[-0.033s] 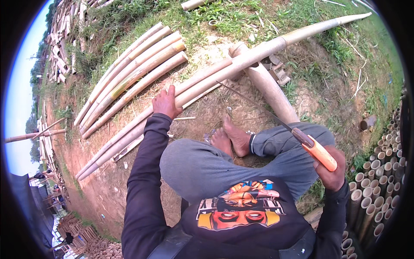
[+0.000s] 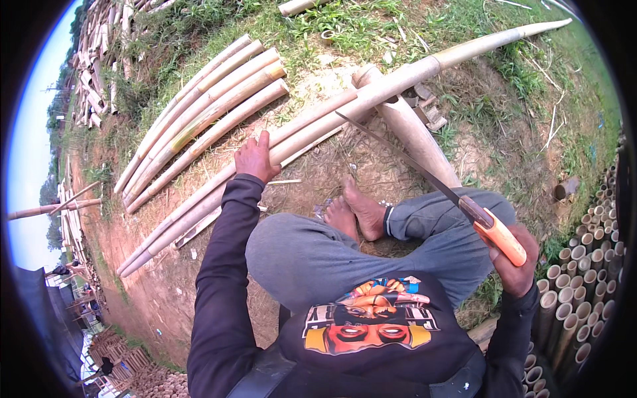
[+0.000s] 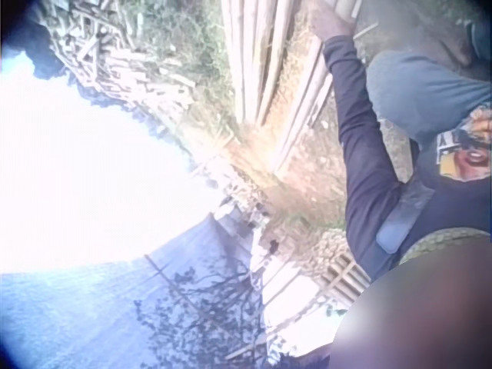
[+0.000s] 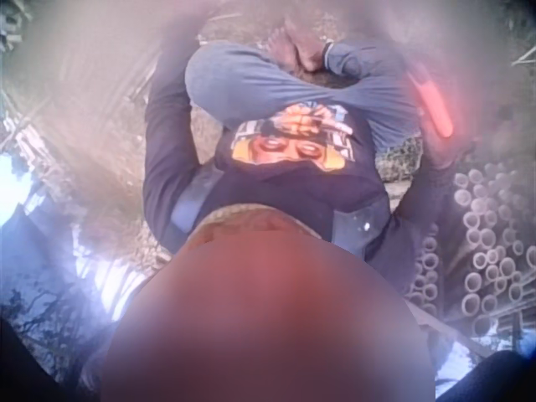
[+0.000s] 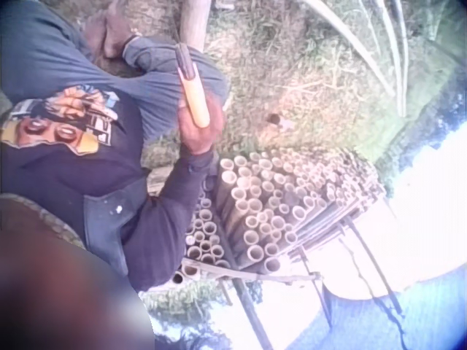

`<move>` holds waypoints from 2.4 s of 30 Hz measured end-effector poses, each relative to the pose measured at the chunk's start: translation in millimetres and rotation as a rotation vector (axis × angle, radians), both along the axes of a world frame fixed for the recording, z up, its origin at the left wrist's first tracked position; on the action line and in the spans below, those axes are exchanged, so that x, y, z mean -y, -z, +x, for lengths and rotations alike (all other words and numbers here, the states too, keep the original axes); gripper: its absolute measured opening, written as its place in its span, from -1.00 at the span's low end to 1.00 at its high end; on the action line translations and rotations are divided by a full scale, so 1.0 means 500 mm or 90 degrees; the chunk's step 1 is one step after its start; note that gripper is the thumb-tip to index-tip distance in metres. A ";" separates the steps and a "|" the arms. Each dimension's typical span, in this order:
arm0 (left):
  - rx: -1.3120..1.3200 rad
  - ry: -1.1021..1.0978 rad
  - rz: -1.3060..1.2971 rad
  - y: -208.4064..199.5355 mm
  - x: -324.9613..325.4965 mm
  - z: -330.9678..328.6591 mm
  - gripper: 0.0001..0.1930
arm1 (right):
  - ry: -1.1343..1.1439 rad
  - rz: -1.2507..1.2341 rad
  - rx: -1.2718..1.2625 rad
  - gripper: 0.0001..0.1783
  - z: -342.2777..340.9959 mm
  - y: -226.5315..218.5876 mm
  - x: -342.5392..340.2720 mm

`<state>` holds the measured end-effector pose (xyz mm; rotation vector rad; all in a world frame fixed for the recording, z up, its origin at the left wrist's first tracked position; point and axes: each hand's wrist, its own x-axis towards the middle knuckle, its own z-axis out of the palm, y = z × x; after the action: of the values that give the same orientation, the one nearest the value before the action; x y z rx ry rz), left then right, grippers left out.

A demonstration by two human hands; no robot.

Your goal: The person sits on the ground and uses a hand saw to cut long bamboo poles into shorter segments. They repeatedly position the bamboo on a support, saw through it, and move the cut pieces aside.

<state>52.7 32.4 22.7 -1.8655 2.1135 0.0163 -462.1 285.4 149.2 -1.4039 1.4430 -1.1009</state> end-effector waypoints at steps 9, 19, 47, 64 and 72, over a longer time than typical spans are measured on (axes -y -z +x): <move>0.006 0.002 -0.010 -0.003 0.012 -0.007 -0.01 | 0.157 -0.042 0.137 -0.46 0.199 0.143 0.177; 0.007 0.003 -0.019 0.009 0.016 -0.003 0.03 | 0.117 -0.038 0.166 -0.54 0.239 0.182 0.239; -0.057 0.129 -0.077 -0.043 0.001 0.046 -0.19 | 0.149 -0.075 0.126 -0.60 0.256 0.291 0.370; -0.254 0.058 0.039 0.235 -0.438 0.255 -0.46 | 0.143 0.008 0.221 -0.62 0.265 0.266 0.352; -0.200 -0.182 0.096 0.229 -0.454 0.242 -0.42 | 0.131 0.011 0.215 -0.63 0.271 0.273 0.346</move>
<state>173.5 259.5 -91.7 -2.1679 1.9442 0.5517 -326.8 112.4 12.6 -1.0132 1.3645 -1.3771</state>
